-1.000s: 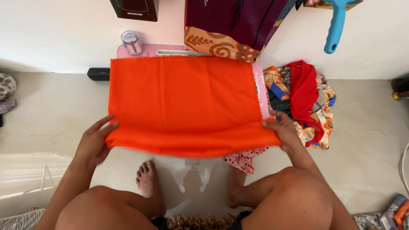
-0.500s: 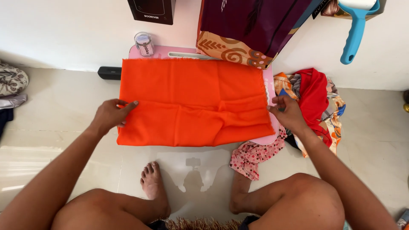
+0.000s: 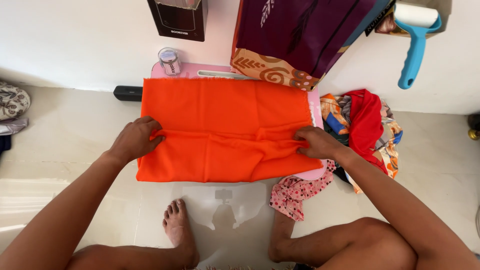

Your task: Folding an orange scarf into a rectangle on a small pink table.

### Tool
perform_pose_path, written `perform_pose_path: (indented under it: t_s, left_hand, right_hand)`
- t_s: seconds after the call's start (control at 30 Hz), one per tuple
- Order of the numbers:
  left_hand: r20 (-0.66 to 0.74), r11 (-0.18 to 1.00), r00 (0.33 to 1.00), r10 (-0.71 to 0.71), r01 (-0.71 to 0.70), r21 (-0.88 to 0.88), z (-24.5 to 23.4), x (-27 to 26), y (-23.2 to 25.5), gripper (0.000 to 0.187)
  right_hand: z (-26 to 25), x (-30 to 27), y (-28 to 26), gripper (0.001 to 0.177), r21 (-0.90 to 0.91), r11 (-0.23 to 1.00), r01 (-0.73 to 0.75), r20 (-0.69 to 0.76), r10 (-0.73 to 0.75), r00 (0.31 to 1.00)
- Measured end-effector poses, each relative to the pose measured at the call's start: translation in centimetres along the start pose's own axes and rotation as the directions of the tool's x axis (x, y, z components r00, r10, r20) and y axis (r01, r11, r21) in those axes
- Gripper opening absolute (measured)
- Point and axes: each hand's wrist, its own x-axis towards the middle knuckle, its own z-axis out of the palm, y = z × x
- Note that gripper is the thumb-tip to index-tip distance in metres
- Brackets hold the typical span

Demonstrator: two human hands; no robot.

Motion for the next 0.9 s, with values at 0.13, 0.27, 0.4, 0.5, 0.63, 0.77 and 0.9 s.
perform_pose_path:
  t_s: [0.13, 0.27, 0.4, 0.5, 0.63, 0.77, 0.9]
  left_hand:
    - [-0.094, 0.95, 0.993, -0.067, 0.035, -0.311, -1.2, -0.8, -0.9, 0.031]
    - [-0.069, 0.908, 0.98, -0.188, 0.147, -0.394, -0.5, -1.4, -3.4, 0.031]
    - [-0.142, 0.916, 0.975, -0.172, 0.105, -0.386, -0.2, -1.8, -4.2, 0.028]
    - [-0.243, 0.913, 0.966, -0.088, -0.019, -0.407, -1.0, -2.5, -3.3, 0.02]
    - [-0.307, 0.863, 0.952, -0.014, -0.143, -0.485, -2.4, -3.4, -1.8, 0.015]
    - [-0.242, 0.778, 0.968, -0.068, -0.1, -0.62, -2.4, -3.4, -2.0, 0.017]
    - [-0.202, 0.648, 0.978, -0.051, -0.122, -0.751, -1.9, -2.8, -2.9, 0.013]
  right_hand:
    - [1.3, 0.6, 3.4, 0.021, 0.205, 0.978, -0.048, -0.187, 0.087, 0.979]
    - [1.2, 1.5, 4.9, 0.014, 0.354, 0.935, -0.019, -0.347, 0.15, 0.926]
    - [1.5, 1.3, 4.6, 0.027, 0.325, 0.946, -0.01, -0.401, 0.148, 0.904]
    - [0.7, 1.1, 3.6, 0.03, 0.276, 0.961, 0.038, -0.403, 0.08, 0.912]
    - [1.6, 1.5, 4.7, 0.019, 0.181, 0.981, 0.076, -0.411, 0.005, 0.911]
    - [2.4, 1.8, 6.0, 0.02, 0.152, 0.983, 0.101, -0.431, -0.026, 0.902]
    - [2.1, 1.4, 6.1, 0.019, 0.192, 0.981, 0.021, -0.425, 0.064, 0.903]
